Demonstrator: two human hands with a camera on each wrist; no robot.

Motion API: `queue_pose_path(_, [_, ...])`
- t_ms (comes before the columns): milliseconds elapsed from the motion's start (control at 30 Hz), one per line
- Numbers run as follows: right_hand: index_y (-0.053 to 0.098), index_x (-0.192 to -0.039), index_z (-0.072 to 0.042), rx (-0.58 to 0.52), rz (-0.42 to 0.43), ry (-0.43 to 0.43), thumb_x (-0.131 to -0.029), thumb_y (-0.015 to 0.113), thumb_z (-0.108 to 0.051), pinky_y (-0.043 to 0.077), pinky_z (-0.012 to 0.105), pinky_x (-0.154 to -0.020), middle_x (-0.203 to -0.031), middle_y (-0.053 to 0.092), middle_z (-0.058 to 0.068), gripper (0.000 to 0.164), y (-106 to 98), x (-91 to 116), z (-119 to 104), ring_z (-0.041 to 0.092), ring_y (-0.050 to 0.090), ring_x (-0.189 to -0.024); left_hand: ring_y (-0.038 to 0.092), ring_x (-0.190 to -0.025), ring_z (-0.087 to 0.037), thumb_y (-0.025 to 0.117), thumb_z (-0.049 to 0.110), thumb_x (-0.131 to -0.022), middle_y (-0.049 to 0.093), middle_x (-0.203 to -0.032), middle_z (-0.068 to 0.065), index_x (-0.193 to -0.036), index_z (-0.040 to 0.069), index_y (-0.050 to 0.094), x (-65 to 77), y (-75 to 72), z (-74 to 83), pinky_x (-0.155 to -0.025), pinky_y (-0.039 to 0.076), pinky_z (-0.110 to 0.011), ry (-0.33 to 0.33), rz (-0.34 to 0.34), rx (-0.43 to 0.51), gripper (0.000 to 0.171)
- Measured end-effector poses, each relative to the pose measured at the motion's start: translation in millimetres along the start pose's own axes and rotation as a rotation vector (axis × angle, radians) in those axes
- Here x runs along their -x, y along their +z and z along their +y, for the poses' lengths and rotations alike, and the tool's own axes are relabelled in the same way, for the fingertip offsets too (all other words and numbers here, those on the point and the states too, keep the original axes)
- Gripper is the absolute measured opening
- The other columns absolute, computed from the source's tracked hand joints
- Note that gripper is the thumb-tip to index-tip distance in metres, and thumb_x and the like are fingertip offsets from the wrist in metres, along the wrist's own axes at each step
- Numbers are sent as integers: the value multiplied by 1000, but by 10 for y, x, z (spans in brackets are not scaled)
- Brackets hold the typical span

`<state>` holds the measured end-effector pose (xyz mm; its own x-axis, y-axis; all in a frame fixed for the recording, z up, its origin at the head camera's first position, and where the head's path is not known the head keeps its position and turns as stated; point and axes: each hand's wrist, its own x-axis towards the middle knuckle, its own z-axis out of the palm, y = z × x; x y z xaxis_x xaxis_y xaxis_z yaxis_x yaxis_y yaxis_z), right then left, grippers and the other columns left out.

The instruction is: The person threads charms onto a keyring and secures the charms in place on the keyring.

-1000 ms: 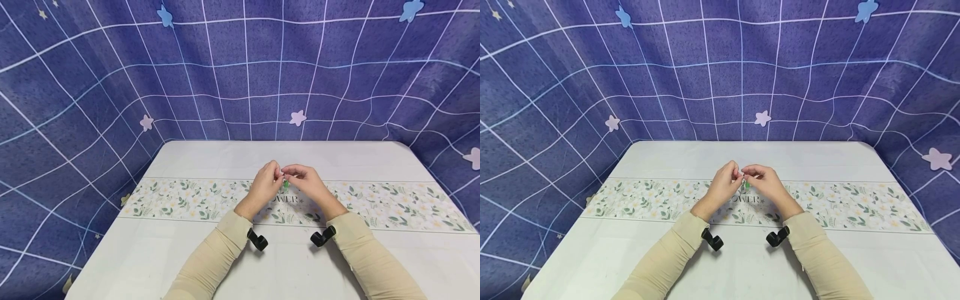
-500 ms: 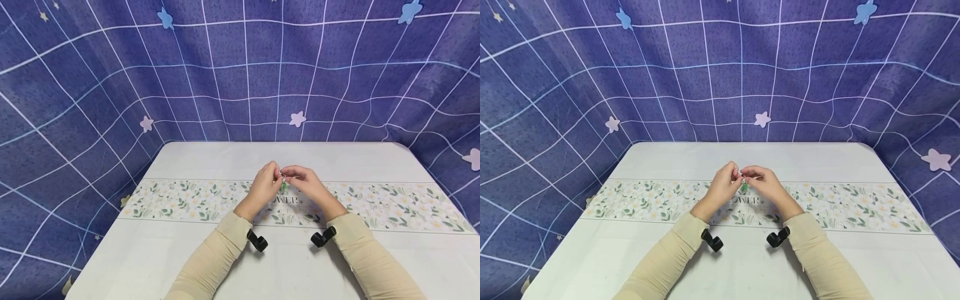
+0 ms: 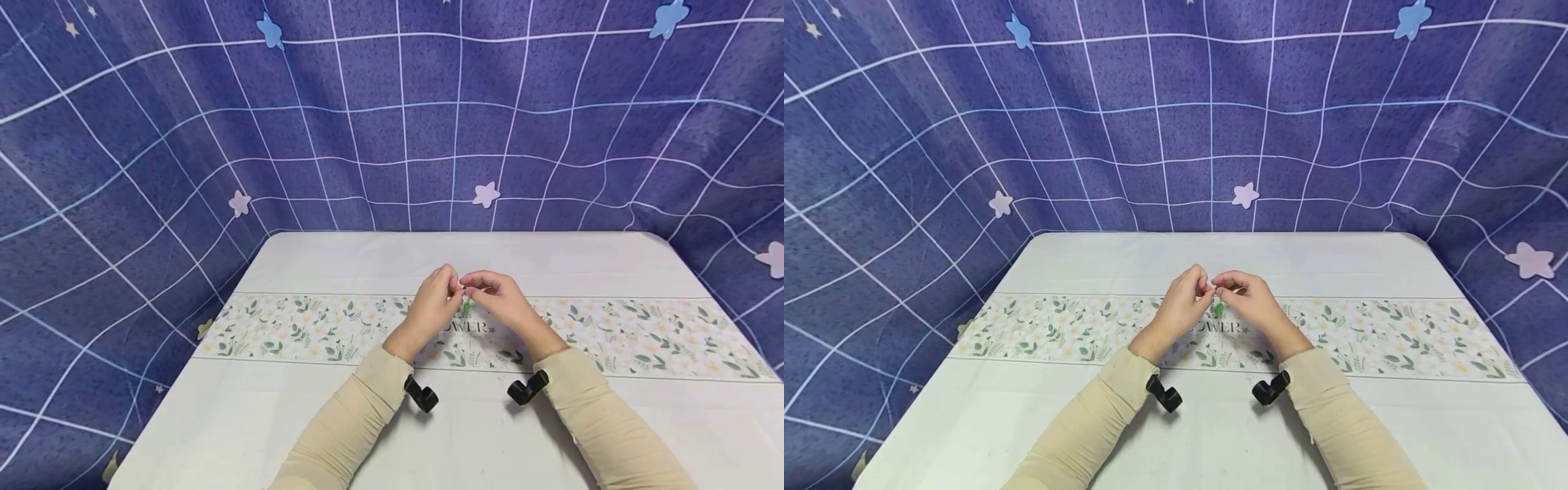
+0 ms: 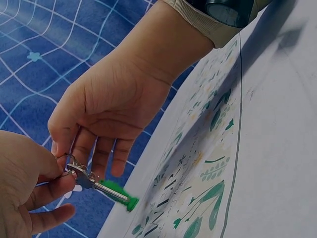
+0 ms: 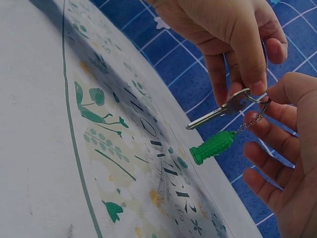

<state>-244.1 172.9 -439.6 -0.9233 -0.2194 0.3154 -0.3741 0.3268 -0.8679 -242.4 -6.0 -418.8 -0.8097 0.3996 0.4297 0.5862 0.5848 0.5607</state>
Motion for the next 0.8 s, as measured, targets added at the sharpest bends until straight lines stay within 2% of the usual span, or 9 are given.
queue_pose_path(100, [66, -119, 9, 8, -4, 7, -98, 61, -3, 51, 37, -85, -109, 70, 25, 24, -2, -1, 2, 32, 65, -99, 54, -78, -12, 63, 0, -96, 50, -86, -1, -88, 12, 41, 1, -1, 2, -64, 46, -19, -3, 3, -4, 26])
queue_pose_path(267, [66, -122, 4, -34, -27, -8, -99, 62, -7, 51, 29, -87, -113, 70, 22, 26, -31, 11, 15, 22, 65, -101, 53, -79, -12, 63, 2, -96, 50, -87, -1, -88, 12, 41, -8, 2, -1, -64, 45, -19, -17, 4, -5, 25])
queue_pose_path(433, [64, -123, 7, -102, -42, -43, -95, 63, -1, 53, 24, -86, -112, 69, 26, 29, -44, 4, 63, 18, 65, -100, 53, -78, -11, 63, 2, -96, 50, -86, -1, -89, 12, 42, -13, -2, -1, -65, 46, -19, -13, 6, -8, 25])
queue_pose_path(567, [64, -121, 9, -79, -31, -28, -94, 62, 4, 53, 22, -82, -109, 69, 26, 28, -35, 4, 47, 14, 65, -95, 54, -79, -11, 64, 2, -96, 51, -86, -1, -88, 12, 42, -13, -4, 0, -65, 46, -18, -9, 9, -8, 25])
queue_pose_path(800, [65, -117, 10, -21, -1, -20, -95, 61, 2, 52, 33, -80, -105, 70, 28, 24, -11, 22, -35, 30, 65, -94, 54, -78, -12, 63, 1, -95, 51, -86, -1, -87, 11, 42, -11, 1, 2, -64, 46, -19, -11, 1, 8, 25])
